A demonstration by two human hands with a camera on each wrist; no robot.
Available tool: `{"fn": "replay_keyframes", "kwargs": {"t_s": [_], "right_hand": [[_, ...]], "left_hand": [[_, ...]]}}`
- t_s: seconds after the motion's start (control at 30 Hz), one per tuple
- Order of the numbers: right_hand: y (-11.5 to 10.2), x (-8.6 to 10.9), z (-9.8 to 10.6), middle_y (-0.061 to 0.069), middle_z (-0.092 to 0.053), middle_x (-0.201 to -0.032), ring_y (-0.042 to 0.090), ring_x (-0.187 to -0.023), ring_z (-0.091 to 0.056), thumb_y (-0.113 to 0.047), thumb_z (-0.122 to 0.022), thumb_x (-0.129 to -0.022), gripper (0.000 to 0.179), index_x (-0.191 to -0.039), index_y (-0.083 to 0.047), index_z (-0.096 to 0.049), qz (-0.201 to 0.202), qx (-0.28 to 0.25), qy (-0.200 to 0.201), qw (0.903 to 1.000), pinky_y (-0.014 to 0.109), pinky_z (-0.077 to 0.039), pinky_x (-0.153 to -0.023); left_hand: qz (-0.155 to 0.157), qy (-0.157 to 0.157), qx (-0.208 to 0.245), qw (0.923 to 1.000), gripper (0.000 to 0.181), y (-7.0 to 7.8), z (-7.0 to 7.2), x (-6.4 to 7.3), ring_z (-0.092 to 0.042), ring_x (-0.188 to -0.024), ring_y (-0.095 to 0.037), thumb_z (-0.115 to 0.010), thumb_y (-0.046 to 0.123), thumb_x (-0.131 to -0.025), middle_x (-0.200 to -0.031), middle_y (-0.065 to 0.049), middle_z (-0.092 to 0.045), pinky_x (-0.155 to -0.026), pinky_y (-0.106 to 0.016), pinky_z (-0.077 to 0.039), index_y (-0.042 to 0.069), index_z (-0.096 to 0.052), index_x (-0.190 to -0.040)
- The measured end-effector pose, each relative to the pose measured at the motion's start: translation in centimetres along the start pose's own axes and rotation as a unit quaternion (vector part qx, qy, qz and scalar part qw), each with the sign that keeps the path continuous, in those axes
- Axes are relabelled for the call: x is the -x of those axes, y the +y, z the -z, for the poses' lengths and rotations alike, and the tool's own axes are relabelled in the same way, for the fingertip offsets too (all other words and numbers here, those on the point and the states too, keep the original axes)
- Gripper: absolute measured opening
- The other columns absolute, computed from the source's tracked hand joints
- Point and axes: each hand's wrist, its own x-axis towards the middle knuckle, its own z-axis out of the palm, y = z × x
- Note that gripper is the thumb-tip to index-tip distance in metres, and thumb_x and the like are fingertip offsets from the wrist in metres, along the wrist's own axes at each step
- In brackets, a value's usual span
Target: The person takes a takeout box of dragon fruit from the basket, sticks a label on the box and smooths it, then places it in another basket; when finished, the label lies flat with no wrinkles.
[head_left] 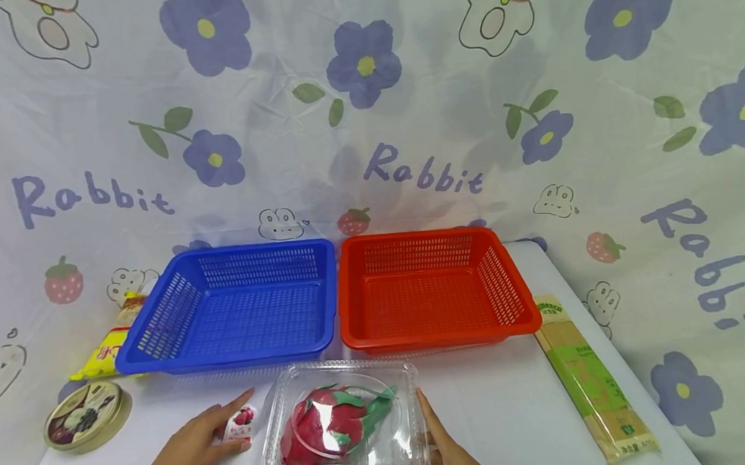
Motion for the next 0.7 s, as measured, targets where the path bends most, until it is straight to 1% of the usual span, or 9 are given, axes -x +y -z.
{"fn": "replay_keyframes", "kwargs": {"t_s": [0.1,0.17,0.23,0.33,0.43,0.5,0.53,0.6,0.7], "right_hand": [[0.0,0.0,0.1,0.024,-0.045,-0.128,0.028,-0.099,-0.059,-0.012,-0.081,-0.083,0.121,-0.159,-0.023,0.012,-0.024,0.014,0.016,0.9995,0.052,-0.057,-0.083],[-0.1,0.0,0.3,0.023,-0.046,-0.126,0.027,-0.096,-0.058,-0.015,-0.082,-0.082,0.121,-0.159,-0.022,0.012,-0.035,0.043,0.026,0.9981,0.053,-0.057,-0.083],[-0.2,0.0,0.5,0.024,-0.047,-0.125,0.027,-0.095,-0.056,-0.019,-0.083,-0.082,0.123,-0.159,-0.020,0.012,-0.038,0.075,0.033,0.9960,0.052,-0.057,-0.083],[-0.8,0.2,0.9,0.021,-0.048,-0.128,0.025,-0.096,-0.056,-0.027,-0.085,-0.079,0.125,-0.159,-0.019,0.011,-0.052,0.119,0.052,0.9902,0.052,-0.056,-0.085],[-1.8,0.6,1.2,0.018,-0.048,-0.133,0.025,-0.100,-0.056,-0.035,-0.087,-0.076,0.127,-0.160,-0.021,0.006,-0.059,0.152,0.073,0.9840,0.052,-0.055,-0.086],[-2.7,0.9,1.4,0.018,-0.047,-0.137,0.027,-0.104,-0.057,-0.041,-0.088,-0.073,0.127,-0.161,-0.024,0.002,-0.062,0.171,0.080,0.9799,0.052,-0.056,-0.086],[-3.1,1.1,1.5,0.018,-0.047,-0.138,0.028,-0.106,-0.058,-0.044,-0.088,-0.071,0.127,-0.161,-0.027,0.001,-0.062,0.181,0.082,0.9782,0.052,-0.056,-0.086],[-3.9,1.3,1.7,0.020,-0.045,-0.141,0.032,-0.111,-0.057,-0.044,-0.088,-0.071,0.125,-0.161,-0.032,-0.002,-0.044,0.206,0.079,0.9744,0.055,-0.055,-0.086],[-5.1,1.6,1.7,0.021,-0.041,-0.146,0.038,-0.119,-0.055,-0.046,-0.086,-0.071,0.121,-0.159,-0.042,-0.004,-0.019,0.251,0.085,0.9640,0.061,-0.052,-0.088]], "left_hand": [[-0.038,0.029,0.052,0.9975,0.079,0.2,-0.4,0.1,-0.028,-0.061,0.007,-0.079,0.036,-0.082,-0.069,0.017,-0.030,-0.056,-0.021,-0.028,0.020,-0.044,-0.151],[-0.059,0.050,0.082,0.9936,0.086,0.3,-0.7,0.1,-0.025,-0.059,0.009,-0.081,0.025,-0.080,-0.066,0.017,-0.028,-0.053,-0.019,-0.028,0.014,-0.037,-0.153],[-0.073,0.069,0.106,0.9892,0.094,0.4,-0.9,0.2,-0.023,-0.057,0.010,-0.083,0.016,-0.077,-0.064,0.016,-0.031,-0.050,-0.018,-0.027,0.009,-0.031,-0.155],[-0.061,0.075,0.132,0.9865,0.100,1.0,-0.5,0.5,-0.025,-0.057,0.010,-0.083,0.011,-0.077,-0.063,0.015,-0.033,-0.050,-0.019,-0.027,0.007,-0.024,-0.157],[-0.036,0.071,0.152,0.9853,0.100,2.2,0.6,1.1,-0.027,-0.056,0.008,-0.082,0.012,-0.079,-0.065,0.017,-0.033,-0.050,-0.020,-0.028,0.009,-0.022,-0.158],[-0.027,0.073,0.156,0.9848,0.099,3.2,1.6,1.5,-0.028,-0.056,0.008,-0.082,0.012,-0.080,-0.066,0.018,-0.033,-0.050,-0.020,-0.028,0.010,-0.022,-0.158],[-0.026,0.077,0.156,0.9845,0.099,3.6,2.1,1.6,-0.028,-0.056,0.008,-0.082,0.012,-0.080,-0.065,0.018,-0.033,-0.050,-0.020,-0.028,0.011,-0.021,-0.159],[-0.026,0.086,0.152,0.9842,0.100,4.6,3.0,1.8,-0.027,-0.056,0.008,-0.082,0.011,-0.079,-0.065,0.017,-0.033,-0.049,-0.020,-0.028,0.012,-0.021,-0.159],[-0.044,0.106,0.144,0.9829,0.102,6.0,4.2,1.9,-0.028,-0.055,0.006,-0.082,0.008,-0.078,-0.064,0.014,-0.033,-0.048,-0.020,-0.028,0.014,-0.021,-0.159]]}}
